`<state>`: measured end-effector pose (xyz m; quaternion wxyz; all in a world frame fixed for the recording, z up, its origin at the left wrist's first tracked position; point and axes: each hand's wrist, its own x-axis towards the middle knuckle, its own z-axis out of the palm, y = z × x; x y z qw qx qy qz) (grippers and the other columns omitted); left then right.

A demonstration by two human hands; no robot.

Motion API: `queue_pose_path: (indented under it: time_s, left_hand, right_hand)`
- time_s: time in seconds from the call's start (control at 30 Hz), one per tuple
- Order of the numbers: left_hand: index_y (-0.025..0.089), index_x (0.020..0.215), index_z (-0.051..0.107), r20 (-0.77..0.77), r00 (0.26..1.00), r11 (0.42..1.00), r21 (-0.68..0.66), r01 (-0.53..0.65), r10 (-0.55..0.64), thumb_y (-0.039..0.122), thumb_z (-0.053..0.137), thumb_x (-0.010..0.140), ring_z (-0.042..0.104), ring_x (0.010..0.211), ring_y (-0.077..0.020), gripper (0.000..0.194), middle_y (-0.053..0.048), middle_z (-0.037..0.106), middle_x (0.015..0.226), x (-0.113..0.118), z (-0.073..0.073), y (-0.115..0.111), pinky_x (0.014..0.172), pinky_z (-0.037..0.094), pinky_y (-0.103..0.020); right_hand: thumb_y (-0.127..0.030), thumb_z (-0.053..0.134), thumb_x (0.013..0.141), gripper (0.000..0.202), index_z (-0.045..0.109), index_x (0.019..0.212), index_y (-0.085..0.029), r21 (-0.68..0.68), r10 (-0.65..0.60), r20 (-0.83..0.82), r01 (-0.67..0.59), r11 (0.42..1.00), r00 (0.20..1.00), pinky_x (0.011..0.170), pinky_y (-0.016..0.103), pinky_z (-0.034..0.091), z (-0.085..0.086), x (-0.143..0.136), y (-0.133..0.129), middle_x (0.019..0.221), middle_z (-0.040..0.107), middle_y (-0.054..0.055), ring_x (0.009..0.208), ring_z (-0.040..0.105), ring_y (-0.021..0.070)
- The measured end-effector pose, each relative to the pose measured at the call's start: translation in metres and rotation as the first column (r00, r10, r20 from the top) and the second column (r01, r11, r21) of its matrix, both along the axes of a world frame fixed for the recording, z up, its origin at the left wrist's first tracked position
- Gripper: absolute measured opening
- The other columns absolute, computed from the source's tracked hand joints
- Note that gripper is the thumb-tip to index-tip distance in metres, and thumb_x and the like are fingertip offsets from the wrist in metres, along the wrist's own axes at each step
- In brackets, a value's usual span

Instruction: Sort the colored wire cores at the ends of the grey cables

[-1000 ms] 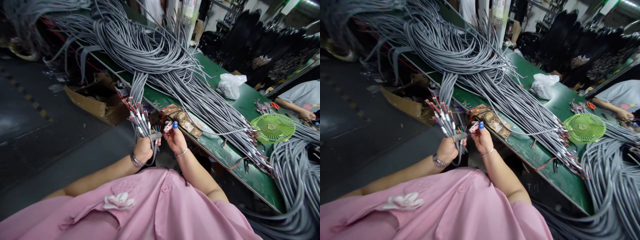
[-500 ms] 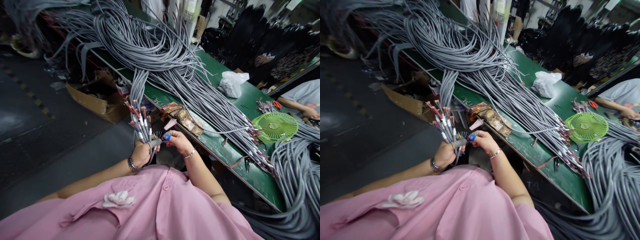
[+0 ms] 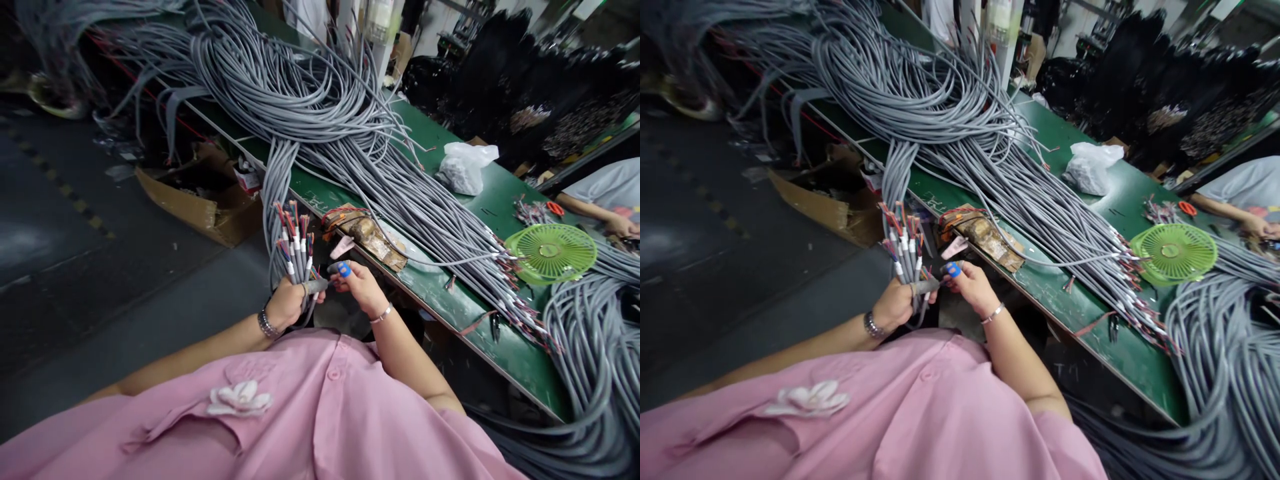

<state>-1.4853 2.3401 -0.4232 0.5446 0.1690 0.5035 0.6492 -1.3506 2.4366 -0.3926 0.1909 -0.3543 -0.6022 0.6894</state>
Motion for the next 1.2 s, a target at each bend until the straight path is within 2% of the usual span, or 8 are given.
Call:
queue_pose_path:
  time_s: [0.1, 0.3, 0.4, 0.5, 0.63, 0.8, 1.0, 1.2]
  left_hand:
    - [0.013, 0.063, 0.061, 0.039, 0.996, 0.996, 0.013, -0.084, 0.083, 0.022, 0.075, 0.062, 0.058, 0.047, -0.0139, 0.017, -0.001, 0.062, 0.053, 0.002, -0.002, 0.003, 0.049, 0.049, -0.026]
    - [0.012, 0.063, 0.063, 0.057, 0.993, 0.995, -0.003, -0.099, 0.099, 0.021, 0.075, 0.059, 0.058, 0.047, -0.0148, 0.015, -0.001, 0.063, 0.053, 0.004, -0.008, 0.004, 0.049, 0.05, -0.026]
    - [0.012, 0.063, 0.064, 0.022, 1.0, 1.0, 0.011, 0.008, -0.008, 0.021, 0.074, 0.061, 0.06, 0.049, -0.0155, 0.013, -0.003, 0.064, 0.055, 0.001, -0.007, 0.001, 0.052, 0.051, -0.027]
    - [0.012, 0.062, 0.064, -0.029, 0.993, 0.993, 0.021, 0.116, -0.115, 0.021, 0.073, 0.062, 0.059, 0.049, -0.0148, 0.013, -0.004, 0.064, 0.055, -0.002, -0.003, -0.005, 0.052, 0.05, -0.026]
    - [0.013, 0.061, 0.064, -0.053, 0.982, 0.984, -0.014, 0.179, -0.179, 0.023, 0.075, 0.06, 0.057, 0.048, -0.0143, 0.015, -0.004, 0.063, 0.054, -0.001, -0.001, -0.011, 0.05, 0.048, -0.025]
    - [0.014, 0.061, 0.064, -0.047, 0.988, 0.989, -0.019, 0.149, -0.15, 0.019, 0.072, 0.06, 0.058, 0.047, -0.0144, 0.01, -0.002, 0.063, 0.053, 0.001, -0.01, -0.013, 0.05, 0.048, -0.026]
    - [0.014, 0.06, 0.064, -0.019, 0.993, 0.993, 0.013, 0.114, -0.114, 0.017, 0.069, 0.061, 0.059, 0.05, -0.015, 0.006, -0.002, 0.062, 0.053, 0.0, -0.014, -0.02, 0.049, 0.046, -0.024]
    - [0.014, 0.057, 0.064, 0.019, 0.996, 0.993, 0.079, 0.091, -0.092, 0.017, 0.069, 0.062, 0.055, 0.046, -0.0136, 0.008, -0.002, 0.062, 0.051, -0.003, -0.014, -0.041, 0.05, 0.046, -0.026]
  right_hand:
    - [-0.057, 0.068, 0.072, 0.045, 0.062, 0.095, -0.018, -0.121, -0.038, -0.024, 0.035, 0.992, 0.999, 0.057, 0.024, 0.049, -0.002, 0.005, -0.009, 0.085, 0.062, 0.003, 0.064, 0.055, 0.0098]
    - [-0.04, 0.074, 0.068, 0.03, 0.061, 0.081, -0.017, -0.098, -0.221, -0.095, 0.212, 0.972, 0.971, 0.053, 0.022, 0.045, -0.013, -0.008, -0.029, 0.065, 0.059, -0.003, 0.054, 0.05, 0.008]
    - [-0.039, 0.073, 0.069, 0.026, 0.06, 0.076, -0.017, -0.106, -0.191, -0.103, 0.18, 0.978, 0.976, 0.052, 0.022, 0.044, -0.014, -0.01, -0.026, 0.061, 0.057, -0.003, 0.052, 0.049, 0.0078]
    - [-0.04, 0.074, 0.068, 0.028, 0.06, 0.075, -0.017, -0.07, -0.105, -0.082, 0.1, 0.993, 0.991, 0.051, 0.022, 0.041, -0.012, -0.01, -0.021, 0.059, 0.059, -0.003, 0.052, 0.051, 0.0087]
    - [-0.046, 0.074, 0.067, 0.034, 0.059, 0.074, -0.017, -0.079, 0.0, -0.046, -0.003, 0.997, 0.999, 0.048, 0.021, 0.038, -0.014, -0.012, -0.021, 0.055, 0.058, -0.003, 0.05, 0.053, 0.0101]
    - [-0.052, 0.079, 0.057, 0.044, 0.058, 0.07, -0.015, -0.119, -0.099, -0.004, 0.098, 0.988, 0.995, 0.048, 0.021, 0.038, -0.023, -0.014, -0.024, 0.057, 0.055, -0.005, 0.049, 0.046, 0.0065]
    - [-0.056, 0.076, 0.059, 0.047, 0.055, 0.068, -0.016, -0.128, -0.126, 0.017, 0.127, 0.984, 0.992, 0.046, 0.02, 0.037, -0.017, -0.016, -0.035, 0.053, 0.052, -0.006, 0.046, 0.044, 0.0057]
    - [-0.061, 0.072, 0.062, 0.049, 0.049, 0.064, -0.017, -0.068, -0.144, 0.046, 0.147, 0.987, 0.988, 0.046, 0.02, 0.037, -0.01, -0.023, -0.059, 0.051, 0.048, -0.007, 0.045, 0.042, 0.0051]
